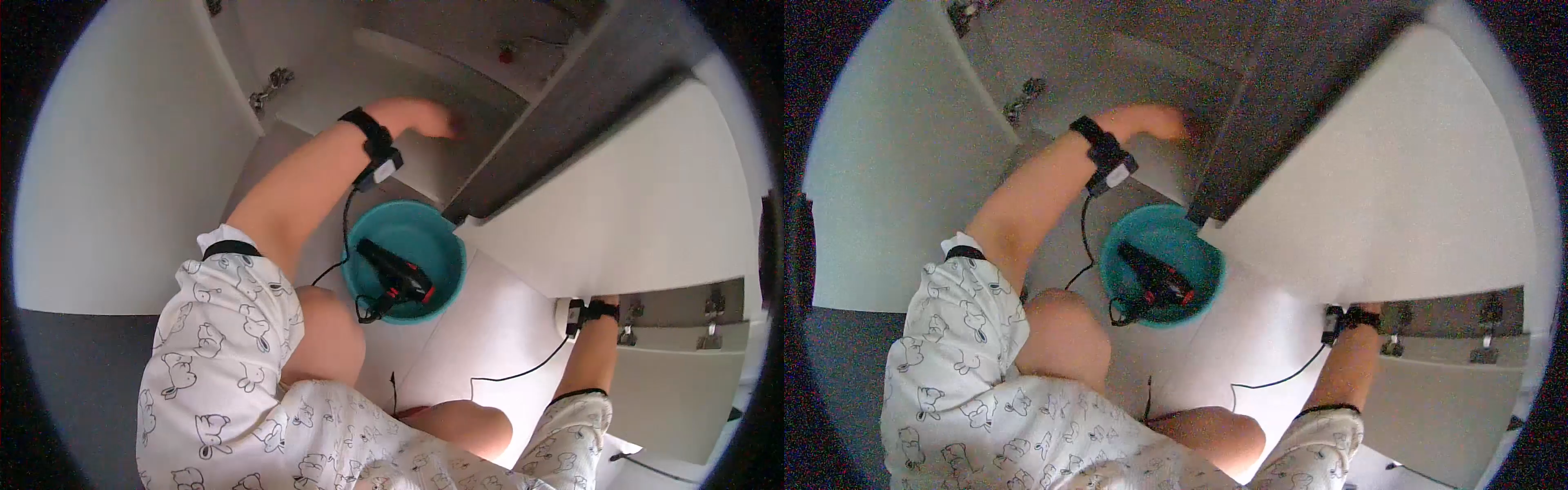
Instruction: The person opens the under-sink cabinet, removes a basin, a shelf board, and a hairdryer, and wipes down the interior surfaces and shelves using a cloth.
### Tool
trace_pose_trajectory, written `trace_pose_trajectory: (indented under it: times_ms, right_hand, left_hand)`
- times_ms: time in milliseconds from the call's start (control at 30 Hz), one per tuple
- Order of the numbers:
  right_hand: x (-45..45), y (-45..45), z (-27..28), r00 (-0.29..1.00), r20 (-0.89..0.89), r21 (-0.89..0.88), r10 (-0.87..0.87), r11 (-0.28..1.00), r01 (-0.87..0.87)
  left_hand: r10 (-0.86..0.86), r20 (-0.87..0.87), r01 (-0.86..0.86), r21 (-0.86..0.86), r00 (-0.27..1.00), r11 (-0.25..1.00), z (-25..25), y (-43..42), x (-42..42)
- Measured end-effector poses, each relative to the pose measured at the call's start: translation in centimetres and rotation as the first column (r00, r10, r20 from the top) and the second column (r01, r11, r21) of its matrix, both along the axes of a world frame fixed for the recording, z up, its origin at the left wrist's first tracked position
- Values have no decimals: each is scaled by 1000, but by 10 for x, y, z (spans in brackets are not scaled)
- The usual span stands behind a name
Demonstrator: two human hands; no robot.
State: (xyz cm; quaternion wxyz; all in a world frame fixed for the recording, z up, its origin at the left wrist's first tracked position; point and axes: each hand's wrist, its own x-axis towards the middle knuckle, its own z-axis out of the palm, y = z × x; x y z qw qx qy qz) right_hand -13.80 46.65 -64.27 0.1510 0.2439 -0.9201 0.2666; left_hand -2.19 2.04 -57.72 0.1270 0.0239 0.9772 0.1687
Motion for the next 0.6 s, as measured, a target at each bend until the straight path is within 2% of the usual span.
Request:
trace_pose_trajectory:
  times_ms: [33,67,133,200,233,300,333,367,433,533,600]
  right_hand:
    - [0,-2,2,1000,-5,12,-11,1000,11]
    - [-1,-1,3,1000,-4,15,-10,1000,10]
    - [-2,0,4,1000,1,23,-27,999,27]
    - [-4,1,6,999,-2,34,-34,999,34]
    - [-2,-3,7,999,-2,41,-34,999,34]
    - [-7,6,6,999,8,41,-49,998,49]
    - [-7,7,6,998,12,47,-55,997,54]
    - [-6,13,6,998,14,41,-67,997,66]
    - [-5,14,8,997,18,54,-70,996,69]
    - [-8,15,11,997,29,63,-71,996,69]
    - [-9,11,13,997,26,81,-67,995,65]
  left_hand:
    - [-38,-128,34,-28,991,999,-36,-17,-26]
    - [-25,-139,24,-7,990,1000,-66,-14,-47]
    - [-206,-219,186,-109,954,977,-109,-11,-76]
    - [-179,-28,179,-16,983,984,-51,22,0]
    - [-165,-44,165,11,985,986,-53,23,13]
    - [-173,-263,168,-42,949,985,-53,39,30]
    - [-159,-267,159,-20,951,987,-52,42,42]
    - [25,-258,8,126,966,992,-42,47,55]
    - [214,-213,-148,290,953,946,-47,44,64]
    - [141,-293,-52,292,946,955,-61,43,54]
    - [66,-512,27,172,856,985,-72,43,50]
